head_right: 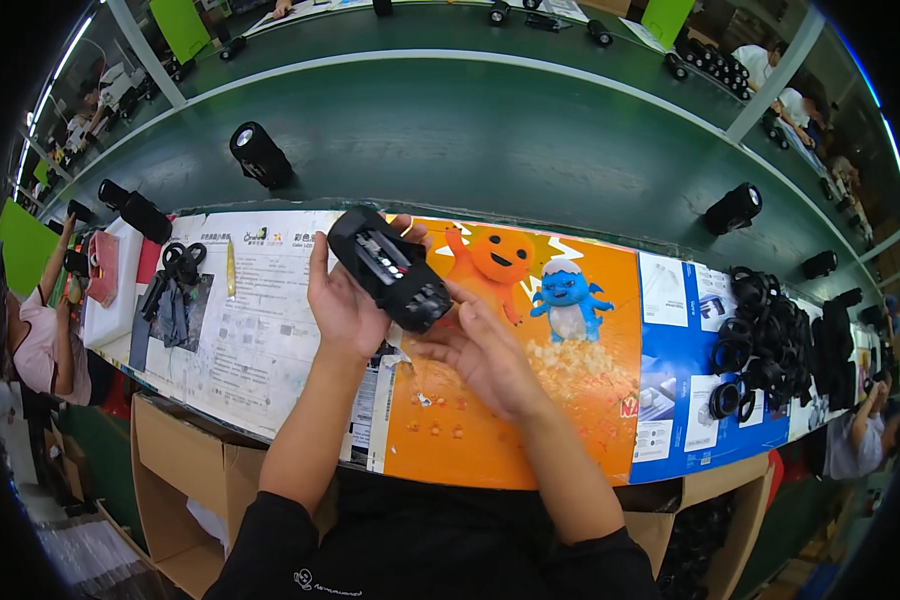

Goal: Attaching rubber seals to electronic device housings at an assembly line.

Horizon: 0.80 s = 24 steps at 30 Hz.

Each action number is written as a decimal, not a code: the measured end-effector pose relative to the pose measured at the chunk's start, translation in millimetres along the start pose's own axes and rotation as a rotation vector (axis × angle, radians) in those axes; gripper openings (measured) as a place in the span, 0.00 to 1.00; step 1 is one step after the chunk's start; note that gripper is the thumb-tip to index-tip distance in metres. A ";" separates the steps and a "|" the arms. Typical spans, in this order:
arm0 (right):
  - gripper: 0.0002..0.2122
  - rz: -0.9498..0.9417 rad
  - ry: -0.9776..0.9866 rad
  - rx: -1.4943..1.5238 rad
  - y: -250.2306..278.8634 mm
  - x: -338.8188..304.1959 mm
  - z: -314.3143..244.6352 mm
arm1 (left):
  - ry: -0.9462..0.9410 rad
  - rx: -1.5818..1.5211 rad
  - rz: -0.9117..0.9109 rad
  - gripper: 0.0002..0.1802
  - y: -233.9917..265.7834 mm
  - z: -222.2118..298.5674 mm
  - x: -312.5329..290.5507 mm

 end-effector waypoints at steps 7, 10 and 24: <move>0.26 0.045 0.025 0.048 -3.1 1.1 7.1 | 0.047 0.057 -0.101 0.43 -1.5 -6.7 -1.1; 0.25 0.128 0.101 -0.010 -1.3 2.2 10.6 | 0.046 0.064 -0.163 0.43 -2.1 -5.7 -0.9; 0.21 0.380 0.687 -0.850 32.3 81.1 -116.9 | -0.298 0.870 0.138 0.21 2.3 57.1 32.1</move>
Point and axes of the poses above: each hand's wrist, its own x-axis towards the middle knuckle, its own y-axis out of the back of the hand, z = x × y, the point moved 5 cm from there along x, towards the middle knuckle, and after that the axes turned 5 degrees about z, right-handed, at the moved point
